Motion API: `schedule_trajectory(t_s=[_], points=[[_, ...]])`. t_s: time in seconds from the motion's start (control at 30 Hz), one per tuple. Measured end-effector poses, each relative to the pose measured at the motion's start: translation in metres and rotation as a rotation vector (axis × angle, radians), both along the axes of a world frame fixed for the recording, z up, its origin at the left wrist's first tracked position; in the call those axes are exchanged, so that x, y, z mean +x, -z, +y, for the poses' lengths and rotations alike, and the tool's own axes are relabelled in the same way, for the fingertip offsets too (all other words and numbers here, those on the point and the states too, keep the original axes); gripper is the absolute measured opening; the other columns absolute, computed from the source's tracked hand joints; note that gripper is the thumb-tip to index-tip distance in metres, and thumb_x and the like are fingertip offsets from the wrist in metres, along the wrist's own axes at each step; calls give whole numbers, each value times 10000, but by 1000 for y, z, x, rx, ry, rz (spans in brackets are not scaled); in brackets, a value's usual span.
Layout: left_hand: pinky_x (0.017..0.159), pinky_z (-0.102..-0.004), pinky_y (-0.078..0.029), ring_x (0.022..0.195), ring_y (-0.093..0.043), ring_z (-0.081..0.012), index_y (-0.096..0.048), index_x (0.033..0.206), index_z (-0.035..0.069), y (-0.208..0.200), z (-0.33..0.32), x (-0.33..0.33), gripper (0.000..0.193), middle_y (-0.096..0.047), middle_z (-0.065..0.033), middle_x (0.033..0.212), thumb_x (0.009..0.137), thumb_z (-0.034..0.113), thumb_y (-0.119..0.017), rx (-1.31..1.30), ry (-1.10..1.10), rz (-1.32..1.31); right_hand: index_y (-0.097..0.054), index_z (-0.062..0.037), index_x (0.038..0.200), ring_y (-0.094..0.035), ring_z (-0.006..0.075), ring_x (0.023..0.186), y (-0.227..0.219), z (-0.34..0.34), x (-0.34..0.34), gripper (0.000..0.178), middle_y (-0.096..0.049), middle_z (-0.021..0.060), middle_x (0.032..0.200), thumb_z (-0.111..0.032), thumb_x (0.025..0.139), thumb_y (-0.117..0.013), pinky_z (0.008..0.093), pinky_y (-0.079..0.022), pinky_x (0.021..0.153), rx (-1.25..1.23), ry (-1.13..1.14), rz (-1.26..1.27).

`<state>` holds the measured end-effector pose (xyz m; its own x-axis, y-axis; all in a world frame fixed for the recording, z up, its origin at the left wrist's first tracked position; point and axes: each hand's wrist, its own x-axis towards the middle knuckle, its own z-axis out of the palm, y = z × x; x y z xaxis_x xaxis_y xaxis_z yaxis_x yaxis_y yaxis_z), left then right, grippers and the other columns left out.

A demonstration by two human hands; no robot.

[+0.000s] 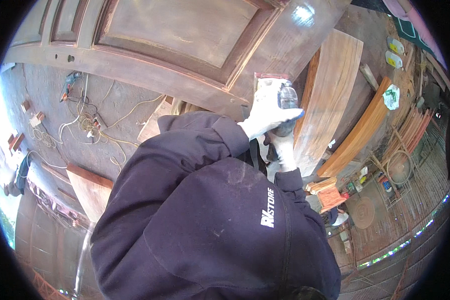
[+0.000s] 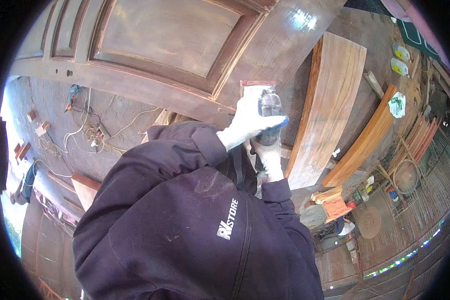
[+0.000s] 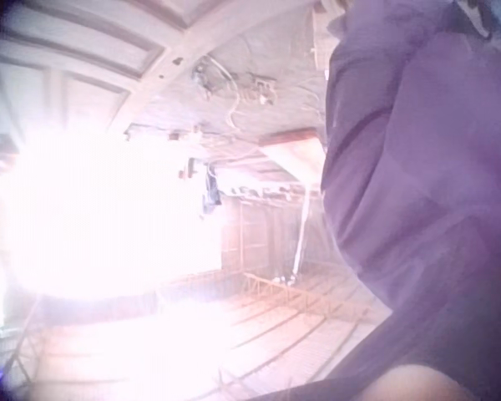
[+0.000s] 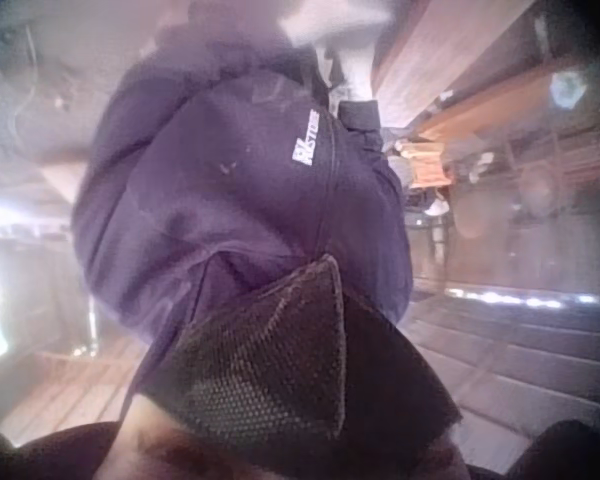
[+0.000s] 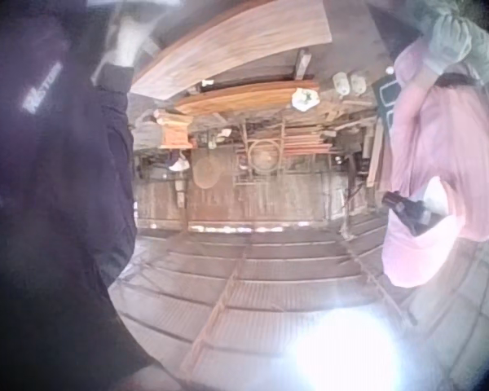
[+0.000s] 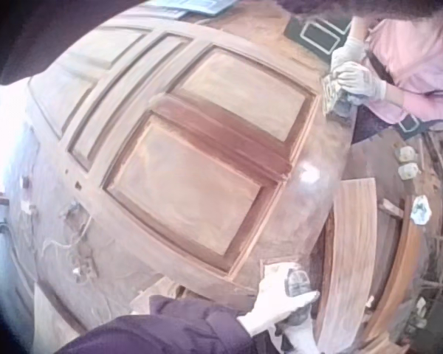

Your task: The person uses an electric sander to smooth the surface of a large wooden door. They move the sander across the panels and edges of the door while another person works nearby.

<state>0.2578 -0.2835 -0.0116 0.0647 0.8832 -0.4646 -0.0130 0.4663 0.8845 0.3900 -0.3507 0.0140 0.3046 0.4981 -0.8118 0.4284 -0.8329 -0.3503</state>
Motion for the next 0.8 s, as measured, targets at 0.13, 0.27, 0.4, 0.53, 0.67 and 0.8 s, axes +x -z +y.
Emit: schedule_trajectory(t_s=[0.13,0.27,0.4,0.53,0.67,0.8], points=[[1013,-476,-455,1184,-551,-378,-560,1299,76,-4,40,1,858,-610,-216,1185,637,513,-886,162,30,165,-573,30,1164,-676,191,663,3,28,1,434,-692,139,881,-51,799,-794,344,-547,559,-26,113,82],[976,-464,-487,1159,-582,-370,-567,1294,59,-13,64,-10,829,-602,-218,1196,653,481,-882,96,49,74,-620,25,1107,-688,202,682,15,32,0,402,-709,132,893,-101,780,-818,356,-566,608,-15,130,58],[969,-454,-501,1125,-606,-356,-538,1319,44,3,4,-13,911,-569,-196,1206,628,516,-899,136,85,253,-583,16,1189,-690,187,704,22,-21,3,504,-709,131,987,-115,766,-825,348,-567,638,1,-36,-79],[972,-487,-490,1166,-570,-389,-540,1304,68,-12,14,-6,900,-574,-215,1216,624,547,-883,39,183,141,-560,-4,1187,-655,188,628,-21,-2,-19,424,-669,111,884,-12,814,-763,337,-530,512,86,177,126],[970,-501,-481,1154,-576,-410,-557,1287,77,-4,81,16,875,-616,-235,1179,621,542,-883,33,157,-46,-595,27,1107,-652,209,597,9,57,13,345,-673,115,843,-48,825,-778,354,-528,488,51,211,16],[961,-476,-528,1139,-619,-401,-553,1306,61,-7,150,24,927,-611,-278,1226,613,579,-886,76,227,-26,-630,57,1104,-666,214,618,38,124,35,396,-693,123,842,-129,808,-816,361,-536,506,167,195,17]])
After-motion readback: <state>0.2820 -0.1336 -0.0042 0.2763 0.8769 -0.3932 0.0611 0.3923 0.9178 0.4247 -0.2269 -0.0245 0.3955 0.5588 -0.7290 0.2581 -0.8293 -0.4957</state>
